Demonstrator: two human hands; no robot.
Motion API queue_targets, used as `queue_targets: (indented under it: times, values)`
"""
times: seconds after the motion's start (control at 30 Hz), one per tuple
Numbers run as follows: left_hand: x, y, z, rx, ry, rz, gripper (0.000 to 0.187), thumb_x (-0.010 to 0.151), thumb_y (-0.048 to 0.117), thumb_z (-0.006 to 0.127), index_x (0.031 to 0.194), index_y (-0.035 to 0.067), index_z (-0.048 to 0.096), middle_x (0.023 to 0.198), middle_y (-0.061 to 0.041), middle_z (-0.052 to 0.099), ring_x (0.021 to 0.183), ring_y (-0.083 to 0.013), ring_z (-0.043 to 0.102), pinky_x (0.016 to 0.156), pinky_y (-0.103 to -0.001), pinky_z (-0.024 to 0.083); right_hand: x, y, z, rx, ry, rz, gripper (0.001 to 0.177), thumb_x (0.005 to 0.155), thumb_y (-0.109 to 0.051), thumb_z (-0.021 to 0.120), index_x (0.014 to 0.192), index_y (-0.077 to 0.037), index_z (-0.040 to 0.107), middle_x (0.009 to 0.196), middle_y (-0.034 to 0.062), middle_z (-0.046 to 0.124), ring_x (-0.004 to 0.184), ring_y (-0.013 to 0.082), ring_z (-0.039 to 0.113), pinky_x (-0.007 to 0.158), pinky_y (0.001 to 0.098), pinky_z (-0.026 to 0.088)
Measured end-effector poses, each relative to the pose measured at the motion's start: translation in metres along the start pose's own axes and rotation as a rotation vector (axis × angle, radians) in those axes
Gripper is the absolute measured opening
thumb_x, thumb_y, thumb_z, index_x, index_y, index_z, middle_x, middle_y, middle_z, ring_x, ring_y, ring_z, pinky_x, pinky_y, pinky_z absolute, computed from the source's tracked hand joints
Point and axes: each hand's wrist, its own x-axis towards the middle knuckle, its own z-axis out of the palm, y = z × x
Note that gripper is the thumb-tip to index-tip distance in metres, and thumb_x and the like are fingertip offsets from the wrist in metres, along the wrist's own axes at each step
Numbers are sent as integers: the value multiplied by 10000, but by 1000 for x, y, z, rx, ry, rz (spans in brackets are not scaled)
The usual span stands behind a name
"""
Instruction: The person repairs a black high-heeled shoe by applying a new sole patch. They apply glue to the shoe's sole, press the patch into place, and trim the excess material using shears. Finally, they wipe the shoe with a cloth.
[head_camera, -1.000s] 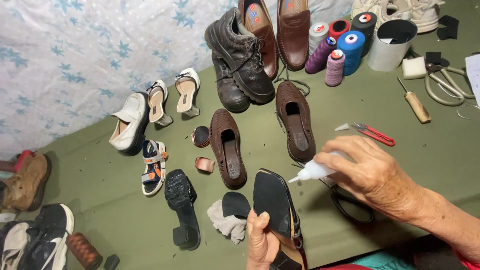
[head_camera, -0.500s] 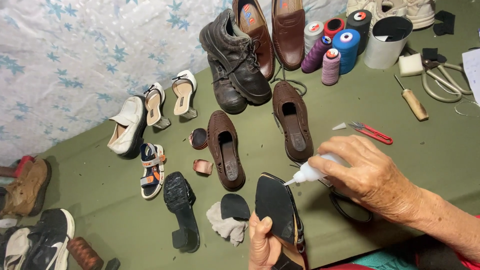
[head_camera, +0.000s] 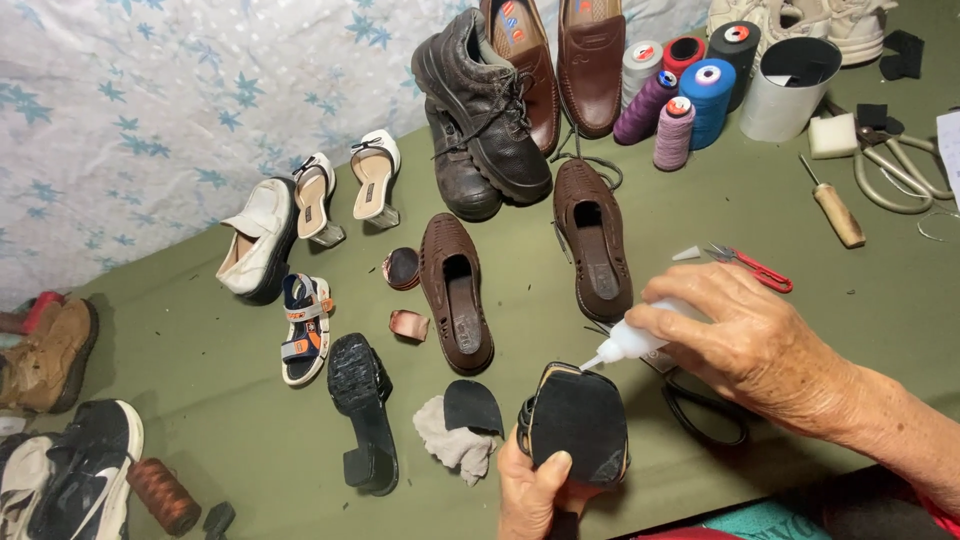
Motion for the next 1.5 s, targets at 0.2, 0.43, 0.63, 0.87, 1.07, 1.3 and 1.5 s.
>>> queue_targets:
  times: [0.2,0.43,0.63,0.87,1.07,1.3,1.5]
  values:
    - [6,-8,-37,754,-36,292,542,809,357,768,1222,10,718,1076,-74,799,978,-160,700,902,-353,585,3,-4,1,-19,14,-14,184,1039,-159,492,1110,-159,661,1087,64,619,989,271,626,884,412,507]
    - [7,-5,-34,889,-88,307,530,839,392,708,1237,41,702,1043,-32,774,936,-152,669,876,-335,562,1,-4,3,-53,-14,-37,150,1030,-128,524,1097,-162,655,1078,56,610,996,259,626,837,403,492]
    - [7,-3,-31,985,-151,454,539,906,359,699,1274,-28,629,989,-62,778,832,-160,700,805,-336,601,1,-5,1,-86,-27,-60,196,1035,-73,488,1106,-159,649,1089,64,605,1025,265,619,876,402,495]
    - [7,-1,-31,973,-108,424,479,880,359,711,1191,-4,670,898,-11,732,765,-131,625,742,-315,583,-1,-4,1,-137,-36,-68,233,1024,-34,473,1096,-162,653,1096,68,618,1026,281,643,927,426,515]
    - [9,-8,-39,958,-91,422,496,860,346,738,1206,-4,679,895,2,735,766,-111,618,748,-299,580,3,-7,-6,-207,-35,-80,257,1014,-6,485,1075,-187,658,1102,53,624,1013,261,641,910,425,503]
    - [8,-5,-35,975,-81,400,498,854,368,728,1203,15,685,909,16,741,769,-112,624,760,-299,580,-4,-5,-6,-259,-83,-69,295,988,-28,485,1123,-231,652,1153,28,625,1075,249,636,978,475,499]
    - [6,0,-25,971,-128,365,408,871,325,716,1146,25,680,811,20,662,701,-123,528,683,-305,554,-6,-4,-4,-197,-63,-39,232,1043,-137,466,1128,-221,665,1143,34,637,1071,258,651,976,461,501]
